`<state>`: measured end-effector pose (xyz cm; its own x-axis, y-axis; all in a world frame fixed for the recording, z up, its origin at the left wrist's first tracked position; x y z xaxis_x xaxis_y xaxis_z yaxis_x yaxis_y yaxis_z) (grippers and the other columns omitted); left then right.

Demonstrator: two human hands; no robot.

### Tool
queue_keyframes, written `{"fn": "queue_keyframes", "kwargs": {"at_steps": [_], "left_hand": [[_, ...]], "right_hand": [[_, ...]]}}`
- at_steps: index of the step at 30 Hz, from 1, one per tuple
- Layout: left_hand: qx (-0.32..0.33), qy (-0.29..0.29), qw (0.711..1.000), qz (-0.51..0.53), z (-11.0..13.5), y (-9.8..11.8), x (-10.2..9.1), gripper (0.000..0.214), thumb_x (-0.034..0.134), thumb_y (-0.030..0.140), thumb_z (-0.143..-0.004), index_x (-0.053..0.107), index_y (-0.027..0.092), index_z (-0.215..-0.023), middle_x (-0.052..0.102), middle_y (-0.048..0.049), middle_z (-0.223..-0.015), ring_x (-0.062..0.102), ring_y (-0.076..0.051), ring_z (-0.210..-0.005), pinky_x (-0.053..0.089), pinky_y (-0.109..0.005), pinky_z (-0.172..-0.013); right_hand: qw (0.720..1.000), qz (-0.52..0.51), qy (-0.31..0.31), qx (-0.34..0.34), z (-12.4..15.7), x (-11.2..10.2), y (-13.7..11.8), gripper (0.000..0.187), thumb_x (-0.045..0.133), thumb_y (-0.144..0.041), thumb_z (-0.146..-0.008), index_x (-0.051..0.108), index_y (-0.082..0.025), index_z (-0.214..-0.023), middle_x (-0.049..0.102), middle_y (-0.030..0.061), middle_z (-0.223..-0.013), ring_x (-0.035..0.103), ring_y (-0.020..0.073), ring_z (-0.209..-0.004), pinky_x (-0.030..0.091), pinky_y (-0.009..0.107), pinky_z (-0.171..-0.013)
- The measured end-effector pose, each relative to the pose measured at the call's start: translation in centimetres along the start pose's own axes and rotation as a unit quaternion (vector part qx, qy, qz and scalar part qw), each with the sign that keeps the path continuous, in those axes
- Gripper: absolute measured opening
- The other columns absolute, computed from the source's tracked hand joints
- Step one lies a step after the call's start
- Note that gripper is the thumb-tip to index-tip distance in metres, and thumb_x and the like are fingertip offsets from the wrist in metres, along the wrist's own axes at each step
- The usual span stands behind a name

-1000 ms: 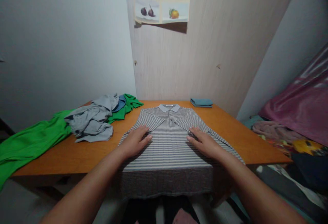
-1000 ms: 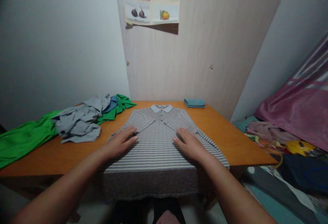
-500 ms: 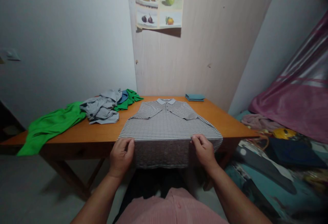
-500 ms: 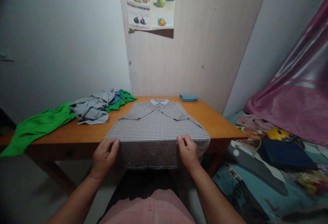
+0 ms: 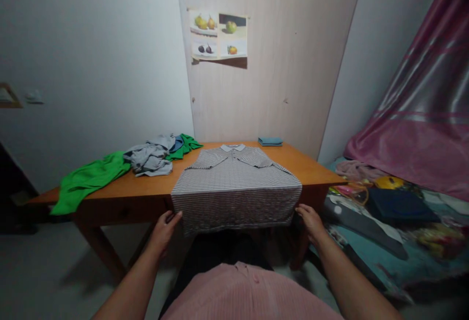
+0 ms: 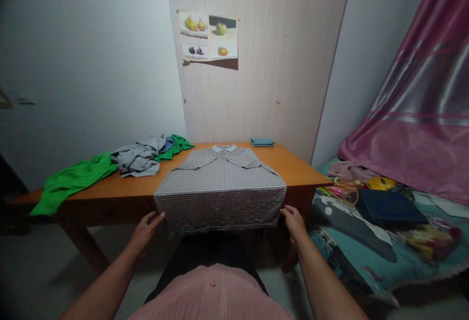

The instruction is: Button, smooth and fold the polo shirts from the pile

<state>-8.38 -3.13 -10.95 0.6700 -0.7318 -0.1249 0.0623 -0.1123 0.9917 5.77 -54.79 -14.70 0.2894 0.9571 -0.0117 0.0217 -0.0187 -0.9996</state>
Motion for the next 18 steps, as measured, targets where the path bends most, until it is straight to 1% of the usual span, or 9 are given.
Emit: {"fn": "queue_keyframes", "kwargs": {"at_steps": [2,4,6,8,10,12,15,18], "left_hand": [[-0.011,-0.038,0.999,0.015,0.3,0.0,0.3,0.047,0.077,0.048,-0.074,0.067,0.017,-0.108,0.071,-0.0171,-0.124,0.067,-0.030,-0.118,0.051,-0.039,-0.102],[-0.017,-0.092,0.995,0.023,0.7,-0.2,0.5,0.046,0.078,0.049,-0.072,0.070,0.018,-0.105,0.075,-0.0149,-0.118,0.069,-0.029,-0.113,0.053,-0.038,-0.098],[-0.020,-0.143,0.989,0.007,1.0,-0.8,0.5,0.047,0.078,0.055,-0.068,0.072,0.019,-0.099,0.077,-0.0125,-0.111,0.070,-0.030,-0.109,0.054,-0.037,-0.094],[-0.022,-0.171,0.985,-0.025,1.4,-1.8,0.2,0.049,0.078,0.060,-0.063,0.071,0.019,-0.089,0.078,-0.0105,-0.102,0.070,-0.030,-0.105,0.053,-0.037,-0.091],[-0.027,-0.173,0.983,-0.055,1.9,-3.0,-0.3,0.047,0.078,0.062,-0.059,0.068,0.020,-0.078,0.076,-0.0081,-0.089,0.070,-0.030,-0.098,0.053,-0.038,-0.086],[-0.034,-0.167,0.983,-0.075,2.6,-3.9,-1.0,0.045,0.077,0.061,-0.058,0.064,0.020,-0.073,0.073,-0.0053,-0.081,0.069,-0.029,-0.091,0.052,-0.038,-0.081],[-0.044,-0.160,0.983,-0.073,3.8,-4.8,-2.0,0.042,0.074,0.058,-0.061,0.064,0.021,-0.076,0.072,-0.0035,-0.080,0.066,-0.026,-0.084,0.050,-0.035,-0.075],[-0.049,-0.166,0.985,-0.016,5.0,-5.0,-2.7,0.039,0.074,0.056,-0.066,0.065,0.020,-0.081,0.072,-0.0038,-0.082,0.066,-0.024,-0.080,0.050,-0.034,-0.073]], "right_hand": [[0.999,-0.008,-0.040,0.021,-0.3,0.7,-0.3,0.037,0.072,-0.048,-0.060,0.067,-0.023,-0.088,0.075,0.0049,-0.094,0.067,0.0265,-0.094,0.048,0.033,-0.074],[0.996,-0.014,-0.077,0.042,-0.1,1.5,-0.4,0.036,0.074,-0.046,-0.060,0.069,-0.023,-0.087,0.076,0.0058,-0.096,0.068,0.0271,-0.095,0.049,0.034,-0.075],[0.992,-0.020,-0.107,0.062,0.6,2.2,0.0,0.036,0.077,-0.043,-0.058,0.070,-0.023,-0.087,0.077,0.0068,-0.097,0.068,0.0288,-0.098,0.050,0.035,-0.079],[0.988,-0.028,-0.126,0.081,1.5,2.5,0.8,0.038,0.078,-0.041,-0.056,0.072,-0.023,-0.089,0.078,0.0074,-0.097,0.069,0.0302,-0.101,0.051,0.037,-0.083],[0.985,-0.034,-0.140,0.099,2.5,2.4,2.1,0.041,0.078,-0.039,-0.055,0.074,-0.022,-0.093,0.078,0.0081,-0.097,0.069,0.0313,-0.102,0.052,0.040,-0.087],[0.978,-0.051,-0.160,0.122,3.5,1.8,3.5,0.044,0.078,-0.036,-0.055,0.075,-0.022,-0.096,0.079,0.0083,-0.096,0.070,0.0321,-0.101,0.053,0.042,-0.089],[0.964,-0.097,-0.194,0.151,4.7,0.3,5.2,0.044,0.078,-0.031,-0.055,0.075,-0.022,-0.098,0.079,0.0077,-0.095,0.072,0.0328,-0.099,0.055,0.044,-0.089],[0.962,-0.115,-0.199,0.150,5.8,-1.7,5.6,0.037,0.078,-0.031,-0.057,0.074,-0.024,-0.093,0.079,0.0066,-0.096,0.073,0.0341,-0.098,0.058,0.046,-0.086]]}}
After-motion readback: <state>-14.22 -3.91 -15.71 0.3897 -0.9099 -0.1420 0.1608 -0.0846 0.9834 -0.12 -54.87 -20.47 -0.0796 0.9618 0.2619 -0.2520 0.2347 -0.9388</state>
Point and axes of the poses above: each hand's wrist, its own z-axis away from the middle knuckle, its own x-axis out of the palm, y = z × x, the point moved 3 cm from there along -z, towards the middle knuckle
